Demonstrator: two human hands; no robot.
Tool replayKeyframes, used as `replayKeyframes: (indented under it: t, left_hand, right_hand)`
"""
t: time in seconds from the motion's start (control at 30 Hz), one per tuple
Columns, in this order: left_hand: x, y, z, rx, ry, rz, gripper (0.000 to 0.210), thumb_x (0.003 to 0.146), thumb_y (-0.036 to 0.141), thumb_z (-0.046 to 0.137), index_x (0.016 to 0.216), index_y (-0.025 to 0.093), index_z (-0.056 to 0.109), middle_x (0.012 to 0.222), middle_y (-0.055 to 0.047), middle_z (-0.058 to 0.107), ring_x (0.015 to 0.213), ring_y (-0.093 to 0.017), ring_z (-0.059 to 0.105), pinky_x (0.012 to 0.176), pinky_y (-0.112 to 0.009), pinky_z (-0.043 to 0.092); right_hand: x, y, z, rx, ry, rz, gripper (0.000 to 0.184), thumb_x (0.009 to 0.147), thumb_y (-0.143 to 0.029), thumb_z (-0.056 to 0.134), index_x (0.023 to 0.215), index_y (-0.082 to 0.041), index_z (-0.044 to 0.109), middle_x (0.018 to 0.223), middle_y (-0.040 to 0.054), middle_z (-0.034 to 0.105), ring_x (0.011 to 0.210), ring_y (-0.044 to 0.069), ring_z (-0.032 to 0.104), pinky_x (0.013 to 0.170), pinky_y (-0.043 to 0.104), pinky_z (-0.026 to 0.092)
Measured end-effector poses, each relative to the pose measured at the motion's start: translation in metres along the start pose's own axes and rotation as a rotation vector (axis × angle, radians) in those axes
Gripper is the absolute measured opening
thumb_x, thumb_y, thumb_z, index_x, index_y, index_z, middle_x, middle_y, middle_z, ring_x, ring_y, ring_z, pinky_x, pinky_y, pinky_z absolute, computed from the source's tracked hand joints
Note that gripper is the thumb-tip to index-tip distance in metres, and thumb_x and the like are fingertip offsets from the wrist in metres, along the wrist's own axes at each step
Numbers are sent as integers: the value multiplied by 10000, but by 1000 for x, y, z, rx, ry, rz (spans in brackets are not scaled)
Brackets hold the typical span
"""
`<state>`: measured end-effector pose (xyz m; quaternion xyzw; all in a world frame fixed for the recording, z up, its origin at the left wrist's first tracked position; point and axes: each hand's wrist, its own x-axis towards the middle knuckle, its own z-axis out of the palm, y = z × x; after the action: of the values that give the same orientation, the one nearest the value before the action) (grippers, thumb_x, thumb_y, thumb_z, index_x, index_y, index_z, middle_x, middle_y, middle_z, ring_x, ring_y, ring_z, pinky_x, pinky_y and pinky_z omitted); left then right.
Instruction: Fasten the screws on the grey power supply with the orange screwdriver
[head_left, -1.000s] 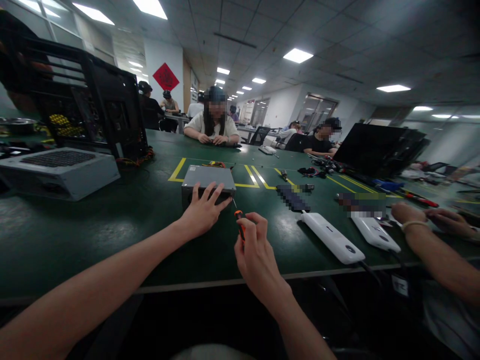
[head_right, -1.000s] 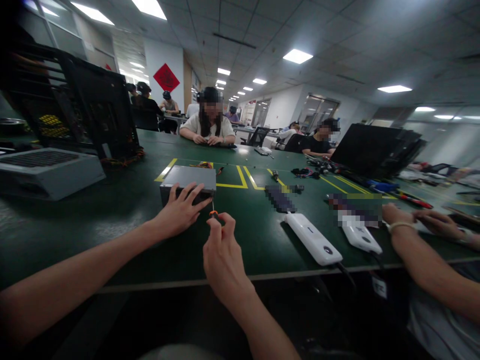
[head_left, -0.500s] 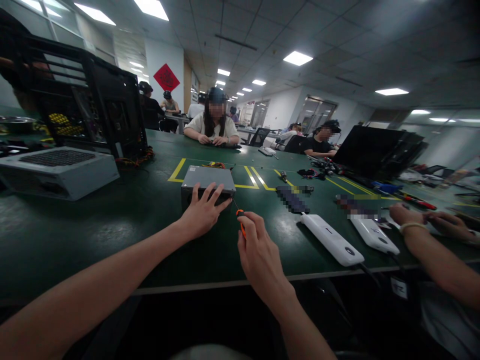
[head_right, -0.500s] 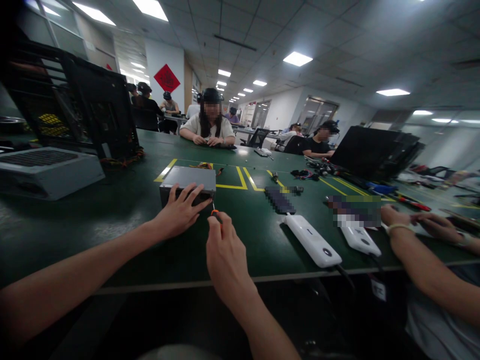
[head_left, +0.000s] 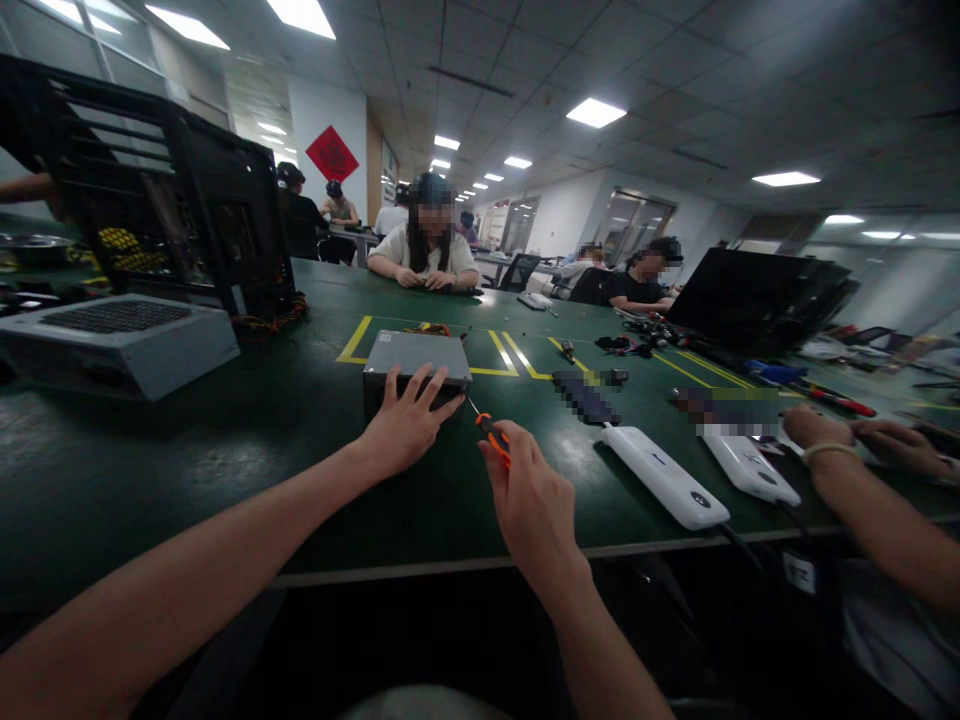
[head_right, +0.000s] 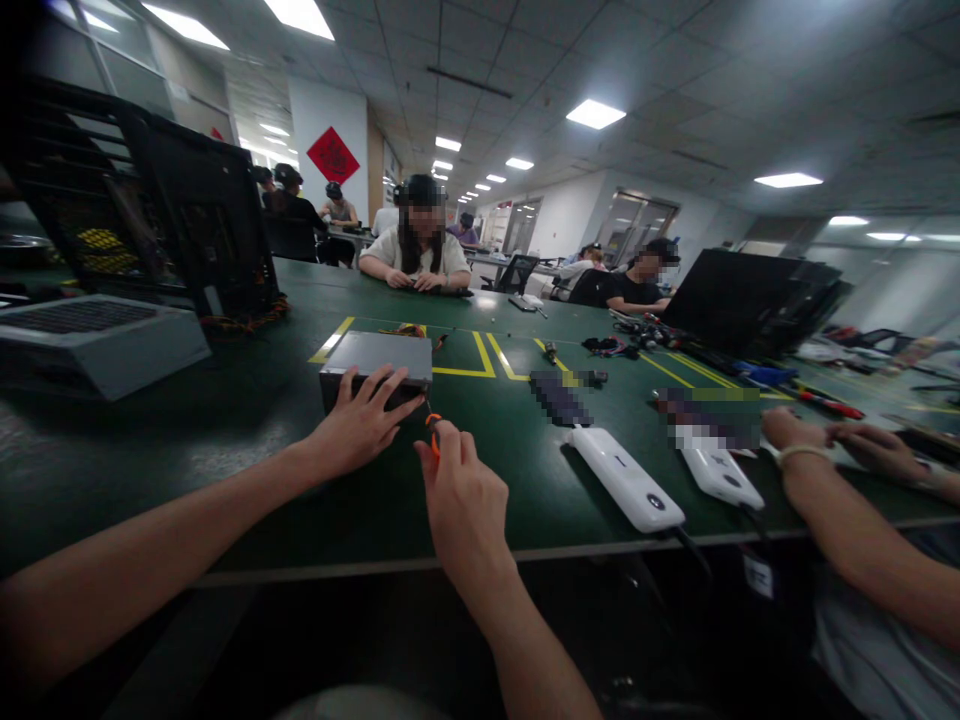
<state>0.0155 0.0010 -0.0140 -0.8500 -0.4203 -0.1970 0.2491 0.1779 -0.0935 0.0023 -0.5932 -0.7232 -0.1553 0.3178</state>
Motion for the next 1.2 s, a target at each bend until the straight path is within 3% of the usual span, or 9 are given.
replayKeyframes:
  t: [0.07, 0.2, 0.4, 0.53, 0.6, 0.77, 0.93, 1.13, 1.2]
  left_hand:
    - [0, 0, 0, 4, -3, 5, 518, 815, 236, 480, 1315, 305, 364, 1423, -108, 243, 1293, -334, 200, 1011, -608, 109]
    - [1, 0, -1, 17, -11, 4, 503, 824, 238, 467, 1312, 304, 365, 1424, -112, 240, 1293, -335, 200, 1006, -611, 110]
    - [1, 1, -2, 19, -21, 6, 516, 819, 239, 473, 1317, 300, 355, 1423, -121, 237, 1293, -336, 201, 1001, -610, 123]
    - [0, 1, -1, 45, -16, 5, 510, 824, 251, 469, 1318, 305, 351, 1420, -119, 239, 1293, -323, 202, 1001, -607, 133]
    - [0, 0, -1, 47, -13, 5, 504, 825, 253, 470, 1313, 305, 358, 1420, -116, 239, 1294, -323, 201, 1000, -609, 136]
    - [0, 0, -2, 32, -18, 13, 510, 819, 257, 480, 1313, 299, 361, 1417, -121, 249, 1287, -335, 214, 995, -614, 144]
    - [0, 1, -2, 36, -13, 5, 494, 824, 246, 467, 1306, 297, 373, 1422, -126, 242, 1292, -340, 207, 998, -613, 129]
    - [0, 1, -2, 28, -11, 6, 507, 817, 250, 480, 1309, 301, 369, 1423, -116, 244, 1291, -341, 209, 1001, -609, 120]
    - [1, 1, -2, 30, -15, 7, 509, 816, 252, 484, 1310, 298, 369, 1424, -117, 243, 1290, -343, 209, 998, -609, 125]
  right_hand:
    - [0, 1, -1, 18, 4, 17, 286, 915, -349, 336, 1083, -168, 480, 990, 92, 602, 630, 162, 618, 438, 234, 429]
    - [-4, -1, -1, 82, -40, -132, 271, 904, -193, 315, 1141, -165, 442, 1229, 144, 463, 857, 173, 612, 582, 251, 495]
    - [1, 1, -3, 32, -7, 20, 276, 921, -336, 329, 1071, -170, 492, 957, 75, 608, 664, 166, 622, 476, 235, 443]
    - [-1, -1, -3, 40, -36, -77, 262, 907, -215, 331, 1134, -152, 446, 1214, 143, 484, 836, 184, 616, 616, 271, 489]
    - [-2, -3, -3, 12, -64, -109, 254, 903, -186, 326, 1119, -152, 454, 1154, 130, 528, 827, 187, 617, 636, 281, 486]
    - [0, -1, -5, -16, -42, 52, 260, 915, -349, 345, 1032, -167, 490, 865, 60, 638, 610, 182, 617, 510, 266, 441]
    - [-2, -1, 0, 60, -31, -169, 233, 902, -192, 345, 1097, -158, 468, 1234, 124, 491, 977, 201, 578, 745, 295, 474]
    - [2, 1, -2, -32, 17, 7, 256, 919, -331, 344, 1034, -188, 524, 877, 56, 613, 640, 170, 602, 536, 260, 440]
    - [0, 2, -4, 1, -14, -1, 251, 911, -323, 367, 1062, -182, 510, 968, 82, 594, 691, 177, 610, 553, 265, 455]
